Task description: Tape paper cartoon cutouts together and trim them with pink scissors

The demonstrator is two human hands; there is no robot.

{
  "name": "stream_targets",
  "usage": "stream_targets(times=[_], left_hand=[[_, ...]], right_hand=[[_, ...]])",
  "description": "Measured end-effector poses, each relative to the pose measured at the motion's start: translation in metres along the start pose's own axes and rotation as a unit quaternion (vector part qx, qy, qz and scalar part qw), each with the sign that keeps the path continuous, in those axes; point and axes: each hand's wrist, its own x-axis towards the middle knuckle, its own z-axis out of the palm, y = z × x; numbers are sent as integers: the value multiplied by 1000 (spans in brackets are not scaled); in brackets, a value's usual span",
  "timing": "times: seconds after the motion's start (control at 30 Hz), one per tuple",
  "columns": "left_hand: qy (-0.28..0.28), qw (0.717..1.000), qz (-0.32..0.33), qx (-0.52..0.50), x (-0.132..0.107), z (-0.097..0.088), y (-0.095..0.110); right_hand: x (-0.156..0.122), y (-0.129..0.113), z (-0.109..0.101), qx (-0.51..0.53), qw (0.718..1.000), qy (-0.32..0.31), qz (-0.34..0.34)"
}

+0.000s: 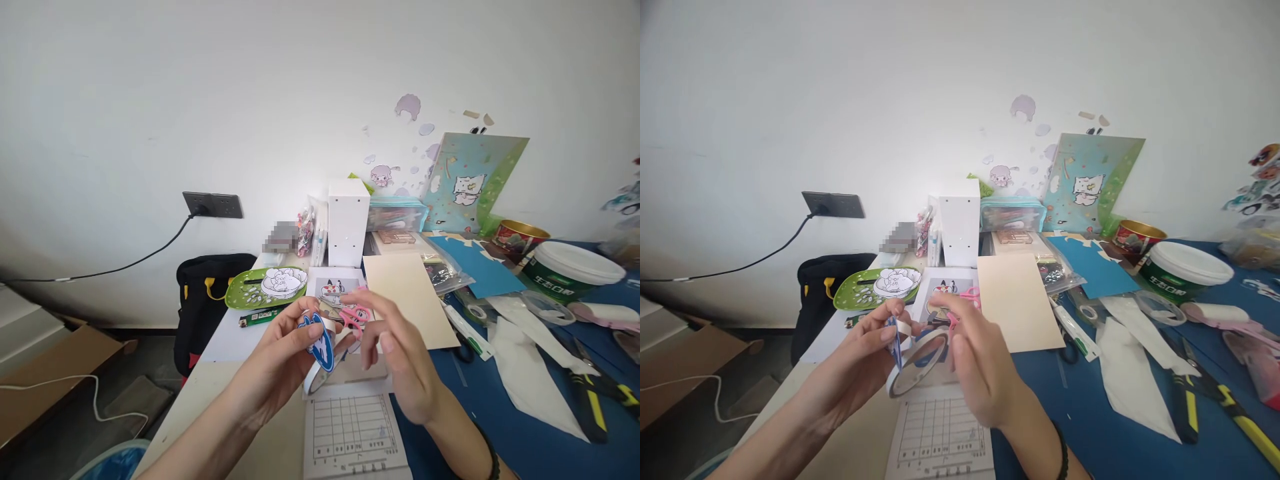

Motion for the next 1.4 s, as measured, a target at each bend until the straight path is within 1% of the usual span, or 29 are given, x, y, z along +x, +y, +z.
stream_targets(times=[0.07,0.1,0.13,0.2,0.27,0.4,0.5,0.6,0.73,1.0,1.13,1.2,1.27,1.33,1.4], left_hand=[[3,1000,8,-2,0,0,1],[5,1000,13,1,0,-1,1],[8,1000,19,6,0,-2,2],[19,999,31,25,1,-5,4],[29,998,40,46,2,-7,6],[35,995,59,76,3,-10,9],[36,993,65,90,3,-11,10],[38,992,74,99,4,-11,9],[51,991,70,101,4,-11,6],[74,995,42,42,5,-13,-1],[72,997,36,10,7,-16,-6],[58,998,35,1,8,-16,-7],[41,999,33,-6,8,-16,-7],[28,999,29,-13,7,-16,-7],[22,999,20,-23,7,-15,-6]], right_hand=[[4,7,-9,-34,996,73,44],[7,12,-13,-79,989,100,72],[9,17,-17,-142,979,106,101],[14,30,-21,-288,948,35,128],[17,41,-20,-348,930,-10,120],[22,54,-6,-385,914,-88,91],[29,60,2,-405,900,-129,97],[34,62,4,-416,891,-144,110],[38,61,3,-406,893,-143,135],[37,65,-1,-339,919,-106,173],[34,55,-13,-268,939,-97,193],[32,45,-21,-182,956,-95,209],[29,35,-29,-45,968,-95,227],[24,25,-33,99,961,-102,237],[19,20,-32,210,944,-115,226]])
